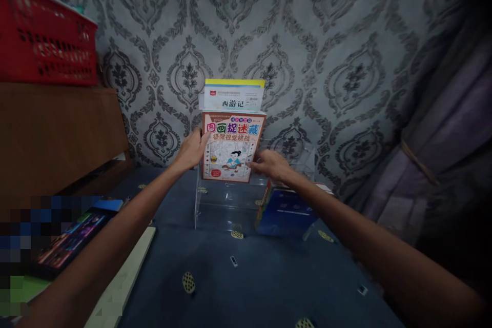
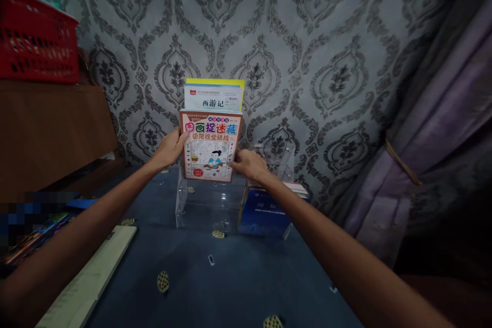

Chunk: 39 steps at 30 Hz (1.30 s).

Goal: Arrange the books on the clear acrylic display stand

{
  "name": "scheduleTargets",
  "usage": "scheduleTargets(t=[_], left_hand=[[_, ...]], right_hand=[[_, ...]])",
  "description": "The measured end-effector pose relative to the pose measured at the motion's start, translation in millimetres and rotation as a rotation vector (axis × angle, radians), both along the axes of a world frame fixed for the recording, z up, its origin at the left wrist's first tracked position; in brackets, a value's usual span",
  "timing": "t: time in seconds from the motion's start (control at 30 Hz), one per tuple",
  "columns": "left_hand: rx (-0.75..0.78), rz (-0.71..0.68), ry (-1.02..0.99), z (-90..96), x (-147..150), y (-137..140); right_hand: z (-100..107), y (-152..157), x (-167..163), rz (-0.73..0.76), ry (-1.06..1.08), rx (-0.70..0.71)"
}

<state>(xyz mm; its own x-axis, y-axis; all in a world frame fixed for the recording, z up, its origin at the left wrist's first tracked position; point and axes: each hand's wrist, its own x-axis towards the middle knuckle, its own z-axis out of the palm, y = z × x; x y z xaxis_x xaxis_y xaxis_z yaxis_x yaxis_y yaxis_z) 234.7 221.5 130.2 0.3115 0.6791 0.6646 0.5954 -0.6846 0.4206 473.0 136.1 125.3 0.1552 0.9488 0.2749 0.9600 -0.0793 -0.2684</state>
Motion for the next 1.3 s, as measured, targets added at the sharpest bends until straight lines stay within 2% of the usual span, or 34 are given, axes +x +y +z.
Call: scheduleTargets(t=[0.13,0.2,0.4,0.47,0.6,0.67,0.77,0.87,0.93,1.03,1.17,1.3], left_hand=[[0.007,-0.005,-0.003,0.4,-1.1,2.8],[0.006,-0.013,0.010,1.0,-2.2,3.9],[0.008,-0.025,0.069,5.8,-6.3,-1.6],[-0.018,-0.007,0.068,6.3,-7.0,-5.1],[-0.051,0.008,0.022,4.1,-6.2,-11.5],[0.010,0.017,-0.030,3.4,-4.7,-14.7],[0.232,0.081,-0.064,6.6,-1.2,-20.6],[0.441,0.087,0.050,14.2,2.8,-26.3],[0.498,0.072,0.147,19.6,5.4,-28.4],[0.480,0.080,0.215,25.4,8.2,-28.1],[0.454,0.072,0.227,28.3,8.5,-26.0],[0.475,0.071,0.229,27.0,5.3,-28.8]], right_hand=[[1.1,-1.9,1.1,0.014,-0.030,-0.084],[2.1,-5.3,-0.1,0.010,-0.033,-0.017],[10.2,-17.3,-15.7,-0.022,0.031,0.404],[12.4,-19.1,-20.4,-0.006,0.046,0.446],[11.0,-19.8,-20.8,0.028,0.071,0.408],[9.2,-19.8,-18.6,0.037,0.087,0.398],[8.3,-19.3,-16.8,0.030,0.130,0.412],[9.7,-17.0,-17.4,0.050,0.196,0.466],[10.9,-15.0,-18.5,0.096,0.215,0.528],[13.1,-15.2,-22.5,0.114,0.139,0.655],[15.8,-26.5,-34.1,0.066,-0.092,0.792],[6.3,-38.7,-45.4,0.117,-0.334,0.750]])
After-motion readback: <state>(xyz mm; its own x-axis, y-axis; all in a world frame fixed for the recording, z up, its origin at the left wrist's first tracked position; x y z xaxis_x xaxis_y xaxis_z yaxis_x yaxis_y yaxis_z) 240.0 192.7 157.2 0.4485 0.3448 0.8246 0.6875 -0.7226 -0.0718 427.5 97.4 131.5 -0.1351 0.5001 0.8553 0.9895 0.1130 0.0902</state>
